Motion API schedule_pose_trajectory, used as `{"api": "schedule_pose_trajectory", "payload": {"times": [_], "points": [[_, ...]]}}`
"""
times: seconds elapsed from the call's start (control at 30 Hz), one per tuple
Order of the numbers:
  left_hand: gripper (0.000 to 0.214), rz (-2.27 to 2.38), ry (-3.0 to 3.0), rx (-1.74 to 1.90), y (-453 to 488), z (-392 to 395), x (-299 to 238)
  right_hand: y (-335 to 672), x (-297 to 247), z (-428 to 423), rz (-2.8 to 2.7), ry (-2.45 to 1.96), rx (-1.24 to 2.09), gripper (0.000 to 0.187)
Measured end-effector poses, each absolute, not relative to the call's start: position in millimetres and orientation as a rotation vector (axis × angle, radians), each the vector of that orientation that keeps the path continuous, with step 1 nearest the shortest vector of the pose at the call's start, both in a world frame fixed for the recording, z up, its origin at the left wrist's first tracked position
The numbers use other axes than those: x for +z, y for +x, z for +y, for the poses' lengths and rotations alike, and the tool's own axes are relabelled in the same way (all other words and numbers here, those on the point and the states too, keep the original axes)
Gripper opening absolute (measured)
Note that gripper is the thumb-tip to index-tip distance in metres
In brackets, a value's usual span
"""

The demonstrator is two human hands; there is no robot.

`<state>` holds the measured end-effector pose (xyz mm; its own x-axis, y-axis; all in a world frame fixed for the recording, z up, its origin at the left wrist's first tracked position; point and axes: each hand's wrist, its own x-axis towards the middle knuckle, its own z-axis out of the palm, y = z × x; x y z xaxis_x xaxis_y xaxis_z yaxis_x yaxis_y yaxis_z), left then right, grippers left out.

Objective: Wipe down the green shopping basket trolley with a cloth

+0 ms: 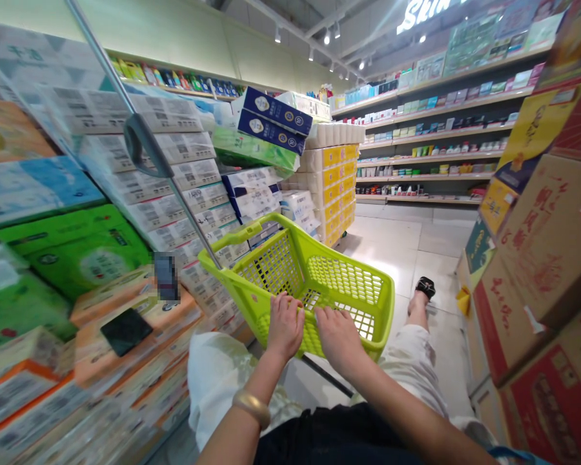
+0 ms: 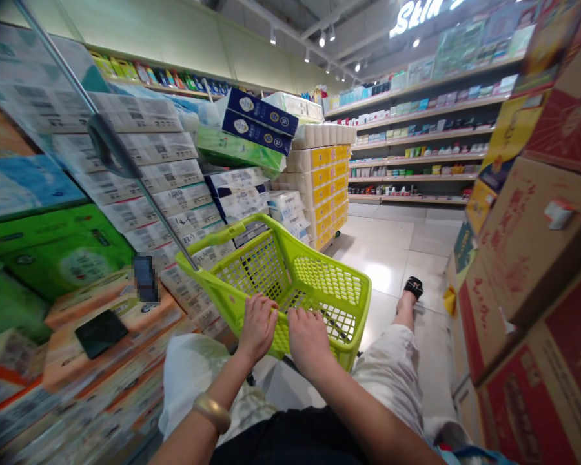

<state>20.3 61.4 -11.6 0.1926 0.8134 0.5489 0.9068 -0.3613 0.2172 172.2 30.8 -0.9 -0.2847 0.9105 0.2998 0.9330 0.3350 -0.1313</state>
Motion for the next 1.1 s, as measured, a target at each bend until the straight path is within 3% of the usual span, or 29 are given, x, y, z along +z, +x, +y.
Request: {"api": "schedule_pose_trajectory", "payload": {"times": [0.73,1.1], "points": [[0.024,-1.546,-2.553,-0.785,29.1,93.3,-7.8,220.6,-27.7,38.0,-2.074,-1.657,-0.309,0.033],[0.03,-1.699,-2.512,-0.591,5.9,107.3,4.0,201.0,-42.5,26.1,-2.048,-1.508,-0.349,0.048]]}}
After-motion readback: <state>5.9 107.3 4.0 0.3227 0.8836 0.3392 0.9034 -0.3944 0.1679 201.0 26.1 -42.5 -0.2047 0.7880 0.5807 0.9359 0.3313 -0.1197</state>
